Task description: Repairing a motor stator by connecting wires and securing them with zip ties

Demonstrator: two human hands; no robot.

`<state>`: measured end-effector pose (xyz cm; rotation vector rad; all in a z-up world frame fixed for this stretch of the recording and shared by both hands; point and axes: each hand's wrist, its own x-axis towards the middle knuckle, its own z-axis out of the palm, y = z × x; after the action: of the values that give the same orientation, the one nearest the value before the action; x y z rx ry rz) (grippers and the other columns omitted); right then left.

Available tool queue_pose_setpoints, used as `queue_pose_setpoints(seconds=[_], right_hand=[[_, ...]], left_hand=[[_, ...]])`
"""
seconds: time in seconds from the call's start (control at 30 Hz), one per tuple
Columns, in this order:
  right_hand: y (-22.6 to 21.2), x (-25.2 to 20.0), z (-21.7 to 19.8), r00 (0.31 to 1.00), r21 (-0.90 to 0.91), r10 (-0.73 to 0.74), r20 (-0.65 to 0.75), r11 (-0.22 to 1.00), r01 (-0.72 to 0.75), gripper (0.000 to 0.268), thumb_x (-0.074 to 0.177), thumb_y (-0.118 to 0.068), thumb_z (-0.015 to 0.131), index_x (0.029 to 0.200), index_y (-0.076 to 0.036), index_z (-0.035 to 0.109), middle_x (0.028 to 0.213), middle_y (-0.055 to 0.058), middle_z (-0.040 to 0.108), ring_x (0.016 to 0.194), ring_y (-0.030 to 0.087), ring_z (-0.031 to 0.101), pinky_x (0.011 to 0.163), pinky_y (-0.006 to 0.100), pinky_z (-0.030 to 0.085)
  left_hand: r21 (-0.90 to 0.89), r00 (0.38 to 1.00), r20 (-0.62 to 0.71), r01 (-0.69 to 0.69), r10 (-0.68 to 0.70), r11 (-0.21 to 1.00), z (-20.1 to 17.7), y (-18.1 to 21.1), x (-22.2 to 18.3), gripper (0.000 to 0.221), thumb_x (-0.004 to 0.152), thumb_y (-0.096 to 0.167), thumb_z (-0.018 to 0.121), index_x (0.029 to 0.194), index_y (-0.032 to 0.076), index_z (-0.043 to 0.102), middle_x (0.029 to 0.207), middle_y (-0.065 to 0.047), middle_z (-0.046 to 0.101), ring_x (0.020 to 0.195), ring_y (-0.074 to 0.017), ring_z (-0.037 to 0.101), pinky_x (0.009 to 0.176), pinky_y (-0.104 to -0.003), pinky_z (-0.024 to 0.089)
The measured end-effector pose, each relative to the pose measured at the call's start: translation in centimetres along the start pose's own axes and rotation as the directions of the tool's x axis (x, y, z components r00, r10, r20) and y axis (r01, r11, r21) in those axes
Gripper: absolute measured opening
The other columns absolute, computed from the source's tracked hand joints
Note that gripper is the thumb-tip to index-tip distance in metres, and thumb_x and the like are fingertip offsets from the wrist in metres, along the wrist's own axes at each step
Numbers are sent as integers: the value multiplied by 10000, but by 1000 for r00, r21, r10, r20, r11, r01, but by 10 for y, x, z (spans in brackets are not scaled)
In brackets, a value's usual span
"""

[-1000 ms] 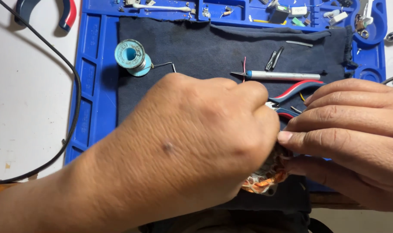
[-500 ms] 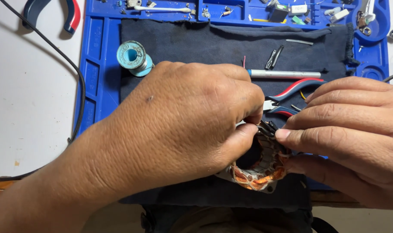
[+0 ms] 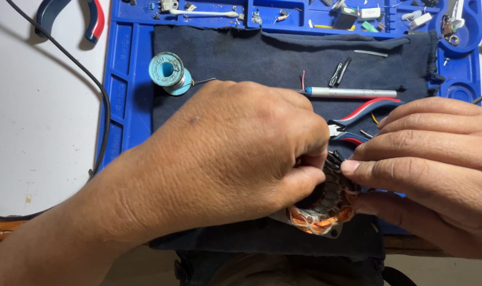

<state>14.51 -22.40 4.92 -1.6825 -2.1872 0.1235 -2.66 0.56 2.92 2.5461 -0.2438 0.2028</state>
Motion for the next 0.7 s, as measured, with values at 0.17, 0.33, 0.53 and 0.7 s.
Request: queue_pose_setpoints(seconds=[0.17, 0.33, 0.53, 0.7], right_hand=[[-1, 1, 0, 1000, 1, 4, -6, 1000, -4, 365, 986, -380, 803, 1193, -80, 814, 1083, 80, 876, 888, 292, 832, 908, 507, 658], [0, 0, 0, 1000, -5, 11, 8, 1000, -11, 367, 978, -390, 824, 1190, -91, 817, 1078, 76, 878, 878, 315, 820, 890, 507, 656], [2, -1, 0, 1000, -10, 3, 14, 1000, -3, 393, 974, -412, 825, 1208, -97, 810, 1093, 69, 878, 901, 299, 834, 919, 512, 660], [4, -2, -1, 1000, -29, -20, 15, 999, 20, 411, 969, -435, 837, 1202, -97, 815, 1096, 74, 876, 906, 289, 835, 929, 519, 659]], left_hand=[[-22, 1000, 3, 13, -13, 1000, 4, 3, 0, 107, 913, 322, 738, 892, 268, 829, 929, 53, 824, 852, -301, 790, 533, -578, 533], [23, 990, 41, 135, -136, 991, 1, 3, 1, 206, 887, 440, 871, 994, 286, 786, 1013, 46, 825, 874, -343, 801, 587, -636, 565], [-86, 972, 129, 206, -194, 975, -13, 5, 1, 217, 832, 339, 710, 1018, 299, 815, 1008, 114, 866, 891, -261, 813, 675, -538, 588], [-50, 980, 83, 186, -181, 981, -13, 2, -1, 281, 848, 386, 695, 1065, 288, 845, 985, 84, 880, 892, -298, 814, 660, -567, 574]])
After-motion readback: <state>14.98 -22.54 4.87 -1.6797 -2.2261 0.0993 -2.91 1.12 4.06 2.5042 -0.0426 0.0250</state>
